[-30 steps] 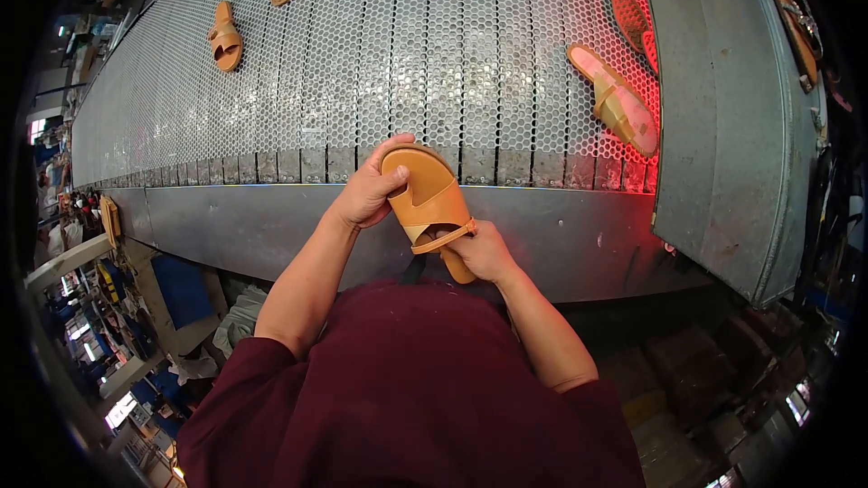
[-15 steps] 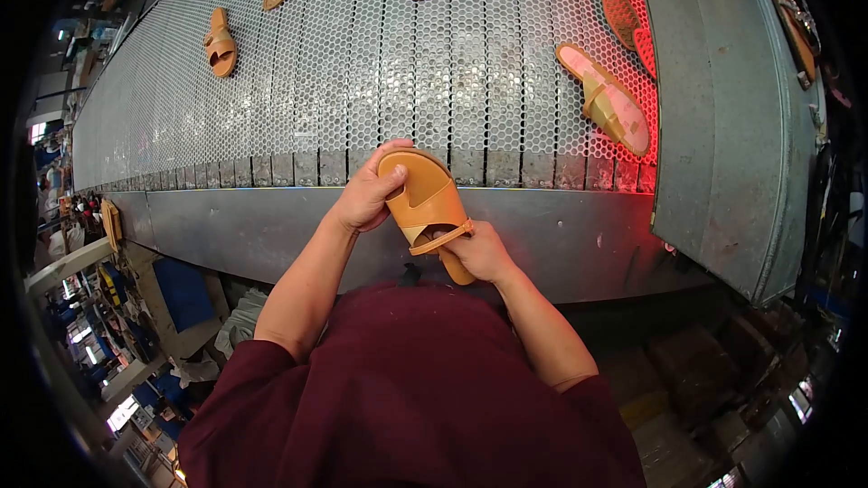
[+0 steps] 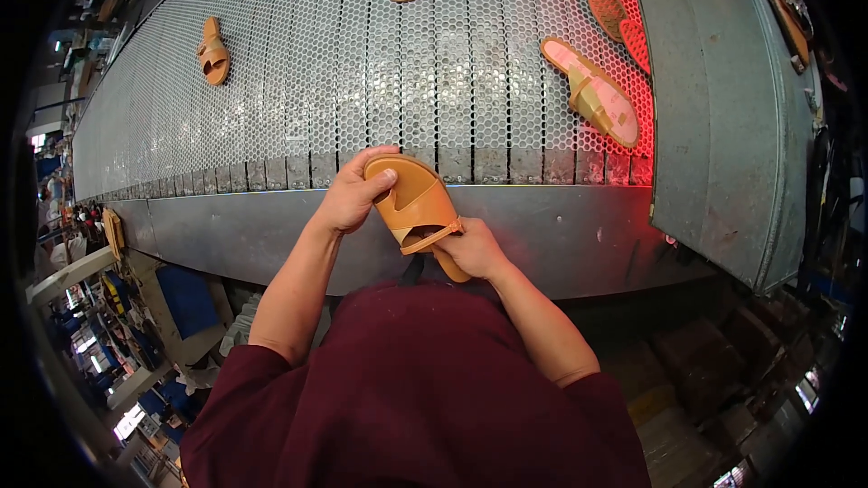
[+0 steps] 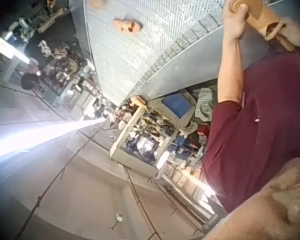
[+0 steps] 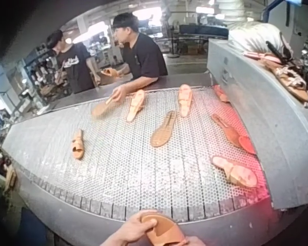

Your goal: The recorder is picking up sandal components from a conveyor belt and manually pressing the upper parts onto the soles to assemble them.

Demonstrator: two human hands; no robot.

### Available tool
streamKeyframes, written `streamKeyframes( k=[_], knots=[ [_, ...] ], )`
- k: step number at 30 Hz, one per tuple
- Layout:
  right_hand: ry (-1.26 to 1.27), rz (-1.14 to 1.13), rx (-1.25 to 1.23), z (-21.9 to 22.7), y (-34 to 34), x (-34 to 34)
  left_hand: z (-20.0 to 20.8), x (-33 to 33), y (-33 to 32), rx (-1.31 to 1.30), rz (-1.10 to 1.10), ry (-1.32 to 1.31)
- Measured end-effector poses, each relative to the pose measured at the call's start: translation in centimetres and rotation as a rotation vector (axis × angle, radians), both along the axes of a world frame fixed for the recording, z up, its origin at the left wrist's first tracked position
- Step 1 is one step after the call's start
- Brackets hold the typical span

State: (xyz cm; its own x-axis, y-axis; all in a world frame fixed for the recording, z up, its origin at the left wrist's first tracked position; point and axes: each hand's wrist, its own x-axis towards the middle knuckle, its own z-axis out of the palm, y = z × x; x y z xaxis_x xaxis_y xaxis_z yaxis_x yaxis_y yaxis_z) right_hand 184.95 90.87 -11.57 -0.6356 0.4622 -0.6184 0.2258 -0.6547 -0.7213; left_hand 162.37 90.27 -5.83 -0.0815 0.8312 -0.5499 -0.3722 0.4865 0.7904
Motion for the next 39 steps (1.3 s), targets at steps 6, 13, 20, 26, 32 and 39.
streamKeyframes(
  k=[6, 13, 20, 26, 32, 39],
  knots=[
    [0.062, 0.026, 0.006, 0.3, 0.0, 0.3, 1.5, -0.6, 0.7, -0.088, -0.227, 0.258],
    [0.025, 0.076, 0.003, 0.3, 0.3, 1.0, 1.2, 0.8, 0.0, -0.073, -0.143, 0.343],
    [0.029, 0.109, 0.052, 0.3, 0.5, 1.8, 3.2, 0.4, 1.3, -0.186, -0.374, 0.459],
    [-0.048, 0.262, 0.178, 0.0, 0.4, 2.4, 5.1, 1.7, 4.0, -0.118, -0.937, 0.763],
    [-0.063, 0.257, 0.193, 0.6, 0.9, 3.5, 4.9, 3.1, 3.9, -0.112, -0.842, 0.745],
    [-0.045, 0.256, 0.212, 0.7, 1.6, 4.4, 5.2, 4.2, 4.8, -0.142, -0.799, 0.699]
  ],
)
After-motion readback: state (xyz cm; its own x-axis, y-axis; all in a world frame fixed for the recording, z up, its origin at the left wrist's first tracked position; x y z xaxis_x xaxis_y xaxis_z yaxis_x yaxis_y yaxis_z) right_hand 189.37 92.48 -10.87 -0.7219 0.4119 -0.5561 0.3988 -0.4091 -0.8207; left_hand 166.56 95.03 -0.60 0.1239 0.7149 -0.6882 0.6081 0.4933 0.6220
